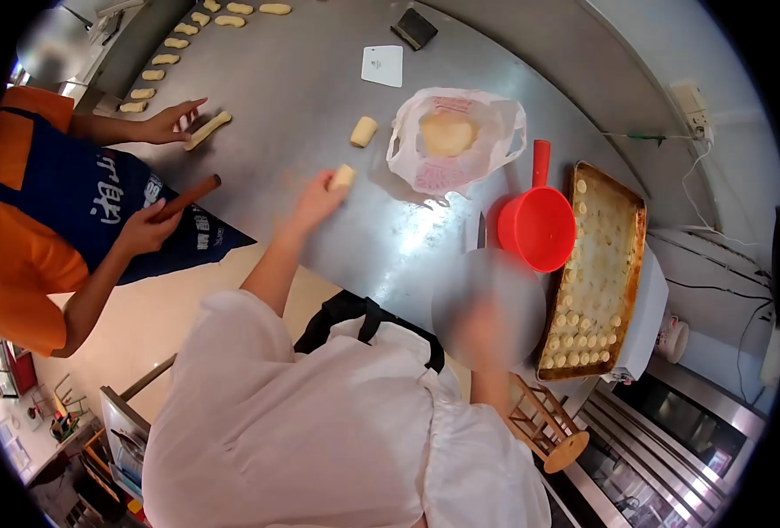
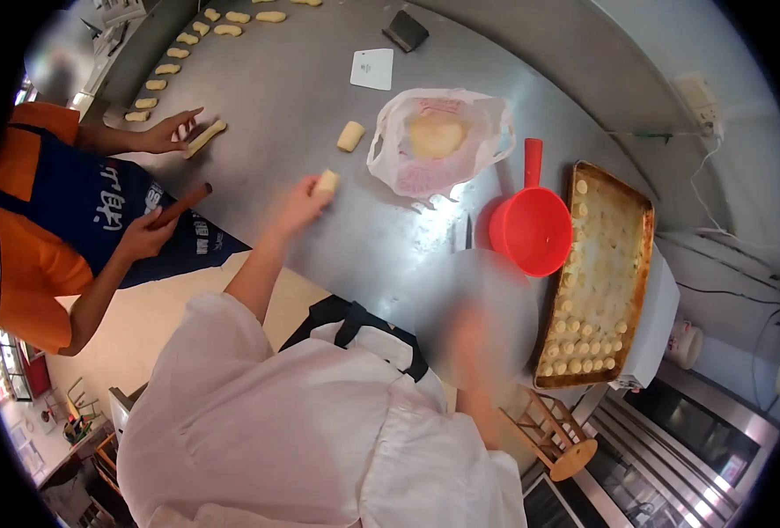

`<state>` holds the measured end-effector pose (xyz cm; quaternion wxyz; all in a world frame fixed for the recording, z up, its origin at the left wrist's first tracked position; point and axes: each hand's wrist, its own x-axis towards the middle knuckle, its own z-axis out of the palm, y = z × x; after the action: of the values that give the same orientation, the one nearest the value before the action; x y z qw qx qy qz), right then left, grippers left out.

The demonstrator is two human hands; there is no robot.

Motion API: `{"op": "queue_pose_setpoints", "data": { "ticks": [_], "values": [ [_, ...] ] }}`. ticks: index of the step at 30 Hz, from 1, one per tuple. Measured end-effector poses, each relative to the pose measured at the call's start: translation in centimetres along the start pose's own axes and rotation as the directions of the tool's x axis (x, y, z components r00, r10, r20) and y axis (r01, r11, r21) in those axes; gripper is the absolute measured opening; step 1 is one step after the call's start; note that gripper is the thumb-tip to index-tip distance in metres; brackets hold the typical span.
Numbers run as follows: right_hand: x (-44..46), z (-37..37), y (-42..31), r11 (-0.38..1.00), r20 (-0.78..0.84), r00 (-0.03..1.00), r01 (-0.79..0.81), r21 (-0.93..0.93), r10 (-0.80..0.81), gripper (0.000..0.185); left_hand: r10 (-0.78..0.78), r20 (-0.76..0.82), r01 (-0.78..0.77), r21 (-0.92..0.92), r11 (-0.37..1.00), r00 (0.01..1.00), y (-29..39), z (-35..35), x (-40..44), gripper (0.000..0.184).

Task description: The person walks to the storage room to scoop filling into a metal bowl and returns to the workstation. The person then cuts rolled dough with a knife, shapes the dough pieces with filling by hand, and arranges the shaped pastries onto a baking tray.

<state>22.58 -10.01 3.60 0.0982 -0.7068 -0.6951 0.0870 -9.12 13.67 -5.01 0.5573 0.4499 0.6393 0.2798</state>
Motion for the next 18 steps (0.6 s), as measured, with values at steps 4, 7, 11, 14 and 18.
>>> {"op": "queue_pose_setpoints", "data": {
  "ticks": [4,7,11,14,18],
  "values": [
    [-0.9,-0.6,-3.7,0.999,0.122,0.992,-0.032,-0.001,0.032,0.025,0.413,0.25,-0.481,0.38,0.79,0.876,0.0,5.4,-3.7,0.048],
    [0.3,0.6,-5.4,0.999,0.216,0.976,-0.033,-0.036,0.04,0.024,0.482,0.276,-0.55,0.52,0.653,0.832,-1.5,7.5,-4.3,0.049],
    [1.7,5.2,-6.0,1.0,0.201,0.98,-0.007,-0.014,0.009,0.023,0.567,0.206,-0.591,0.453,0.667,0.798,-2.2,6.3,-5.5,0.049],
    [2.0,7.7,-6.4,0.969,0.139,0.968,0.222,-0.107,-0.207,0.021,0.61,0.202,-0.634,0.391,0.668,0.767,-3.6,5.6,-5.0,0.05],
    [2.9,5.9,-9.1,0.996,0.18,0.983,0.005,0.093,-0.021,0.026,0.654,0.14,-0.654,0.358,0.667,0.744,-3.9,6.3,-5.1,0.042]
  ]
}}
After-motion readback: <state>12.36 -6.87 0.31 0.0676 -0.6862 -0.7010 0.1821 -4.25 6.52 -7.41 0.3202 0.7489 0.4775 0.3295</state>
